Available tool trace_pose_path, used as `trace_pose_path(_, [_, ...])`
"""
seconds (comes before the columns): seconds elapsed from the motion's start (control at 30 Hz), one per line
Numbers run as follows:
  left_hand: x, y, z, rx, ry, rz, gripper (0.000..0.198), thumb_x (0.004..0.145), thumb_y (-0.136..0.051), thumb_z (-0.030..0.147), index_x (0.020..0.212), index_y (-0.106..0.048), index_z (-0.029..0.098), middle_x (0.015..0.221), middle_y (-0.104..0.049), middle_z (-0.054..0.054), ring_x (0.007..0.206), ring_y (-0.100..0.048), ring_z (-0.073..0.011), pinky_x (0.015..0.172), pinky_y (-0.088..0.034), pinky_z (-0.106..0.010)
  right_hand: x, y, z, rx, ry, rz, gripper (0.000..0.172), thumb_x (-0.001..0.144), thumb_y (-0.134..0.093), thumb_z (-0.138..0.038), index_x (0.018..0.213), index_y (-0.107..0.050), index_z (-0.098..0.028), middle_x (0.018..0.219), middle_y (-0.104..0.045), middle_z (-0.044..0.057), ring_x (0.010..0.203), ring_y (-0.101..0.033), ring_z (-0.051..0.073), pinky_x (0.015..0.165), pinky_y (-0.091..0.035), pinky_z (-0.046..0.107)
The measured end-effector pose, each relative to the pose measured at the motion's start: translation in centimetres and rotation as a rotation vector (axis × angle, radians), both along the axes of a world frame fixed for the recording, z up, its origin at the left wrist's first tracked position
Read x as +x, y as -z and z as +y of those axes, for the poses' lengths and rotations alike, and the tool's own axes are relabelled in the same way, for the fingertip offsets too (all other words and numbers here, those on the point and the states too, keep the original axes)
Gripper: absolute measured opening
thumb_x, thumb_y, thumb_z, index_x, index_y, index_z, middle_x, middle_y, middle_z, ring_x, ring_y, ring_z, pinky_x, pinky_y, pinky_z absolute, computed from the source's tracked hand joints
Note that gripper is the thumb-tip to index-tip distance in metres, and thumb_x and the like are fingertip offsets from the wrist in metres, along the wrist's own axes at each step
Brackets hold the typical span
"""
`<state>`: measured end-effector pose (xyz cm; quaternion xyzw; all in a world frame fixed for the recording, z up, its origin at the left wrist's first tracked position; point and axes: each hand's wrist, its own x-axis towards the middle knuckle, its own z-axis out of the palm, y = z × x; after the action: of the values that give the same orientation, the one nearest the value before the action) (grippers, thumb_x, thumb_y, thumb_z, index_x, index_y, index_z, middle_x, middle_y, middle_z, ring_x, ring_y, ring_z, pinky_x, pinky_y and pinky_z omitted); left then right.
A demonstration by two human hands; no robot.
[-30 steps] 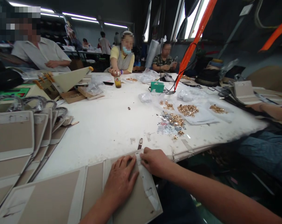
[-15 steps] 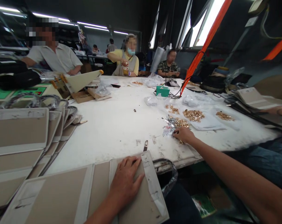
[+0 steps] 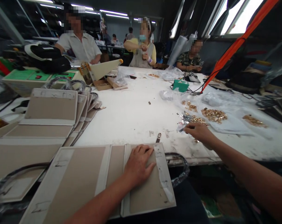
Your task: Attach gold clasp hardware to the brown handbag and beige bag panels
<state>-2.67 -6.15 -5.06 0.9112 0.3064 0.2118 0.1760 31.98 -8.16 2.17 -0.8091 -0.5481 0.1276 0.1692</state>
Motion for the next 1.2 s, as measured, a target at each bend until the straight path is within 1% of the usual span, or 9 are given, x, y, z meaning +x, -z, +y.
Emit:
trace_pose_path(0.13, [0.0,-0.2,-0.1,0.0,0.0,-0.012,0.051,0.089,-0.069,0.035,0.137,-0.058,0.024,0.132,-0.061,-0.01,0.123,-0.051,-0.031,0.107,-0.044,-0.052,-7.7,-0.4,-0.9,0.039,-0.21,0.181,0.024,0.085,-0.059,-0.037,0.078,-0.076,-0.021,0.077,-0.074,0.001,0.075,-0.065,0.018,0.07,-0.044,0.027])
trace_pose_path(0.23, [0.0,-0.2,-0.2,-0.001,0.002,-0.008,0.051,0.09,-0.069,0.037,0.137,-0.059,0.024,0.132,-0.061,-0.01,0.123,-0.051,-0.0311,0.108,-0.043,-0.052,-10.7,0.8,-1.3,-0.015,-0.278,0.208,0.025,0.086,-0.057,-0.036,0.08,-0.075,-0.02,0.075,-0.073,0.001,0.072,-0.063,0.017,0.068,-0.043,0.027])
trace_pose_path(0.37, [-0.1,-0.1,-0.3,0.001,0.004,-0.003,0.052,0.089,-0.071,0.037,0.137,-0.058,0.022,0.133,-0.061,-0.009,0.123,-0.051,-0.0312,0.108,-0.043,-0.051,-10.4,2.1,-2.4,-0.15,-0.304,0.159,0.026,0.084,-0.057,-0.037,0.07,-0.069,-0.019,0.065,-0.066,0.0,0.066,-0.059,0.017,0.063,-0.039,0.027])
trace_pose_path(0.5, [-0.1,-0.1,-0.3,0.003,0.005,-0.018,0.052,0.089,-0.071,0.037,0.137,-0.059,0.022,0.132,-0.061,-0.009,0.123,-0.051,-0.0312,0.107,-0.044,-0.051,-10.0,1.6,-3.4,-0.154,-0.284,0.271,0.026,0.083,-0.057,-0.038,0.067,-0.065,-0.019,0.063,-0.062,-0.002,0.065,-0.056,0.016,0.061,-0.038,0.025])
trace_pose_path(0.63, [-0.2,-0.1,-0.3,-0.007,0.0,-0.023,0.052,0.089,-0.07,0.038,0.137,-0.059,0.022,0.132,-0.061,-0.01,0.123,-0.051,-0.0311,0.108,-0.043,-0.051,-11.3,0.8,-2.5,-0.197,-0.254,0.43,0.024,0.082,-0.059,-0.04,0.072,-0.066,-0.019,0.056,-0.053,-0.004,0.055,-0.048,0.013,0.054,-0.035,0.024])
trace_pose_path(0.77, [-0.2,0.0,-0.3,-0.017,-0.005,-0.037,0.054,0.088,-0.072,0.038,0.138,-0.058,0.022,0.134,-0.06,-0.01,0.124,-0.051,-0.0305,0.11,-0.042,-0.05,-12.2,1.1,-0.9,-0.258,-0.314,0.471,0.022,0.079,-0.06,-0.038,0.068,-0.063,-0.019,0.056,-0.049,-0.005,0.053,-0.043,0.011,0.05,-0.031,0.023])
trace_pose_path(0.9, [-0.3,0.0,-0.3,-0.018,-0.001,-0.031,0.054,0.088,-0.071,0.038,0.138,-0.057,0.022,0.135,-0.059,-0.01,0.125,-0.05,-0.031,0.11,-0.042,-0.05,-12.0,1.5,0.3,-0.31,-0.345,0.417,0.02,0.078,-0.06,-0.036,0.07,-0.066,-0.019,0.06,-0.055,-0.003,0.055,-0.047,0.012,0.051,-0.033,0.024])
trace_pose_path(1.03, [-0.3,-0.1,-0.2,-0.025,0.0,-0.017,0.054,0.089,-0.071,0.037,0.138,-0.057,0.021,0.137,-0.059,-0.01,0.126,-0.049,-0.031,0.11,-0.042,-0.051,-11.8,1.3,1.2,-0.307,-0.393,0.299,0.019,0.078,-0.06,-0.033,0.069,-0.069,-0.018,0.066,-0.063,-0.001,0.067,-0.057,0.016,0.058,-0.038,0.024])
trace_pose_path(1.2, [-0.2,-0.2,-0.2,-0.04,0.008,-0.005,0.056,0.088,-0.071,0.039,0.139,-0.056,0.02,0.137,-0.058,-0.011,0.127,-0.049,-0.0309,0.11,-0.042,-0.051,-12.1,1.5,1.6,-0.339,-0.341,0.193,0.012,0.074,-0.063,-0.027,0.067,-0.068,-0.019,0.065,-0.064,-0.001,0.069,-0.059,0.017,0.06,-0.038,0.026])
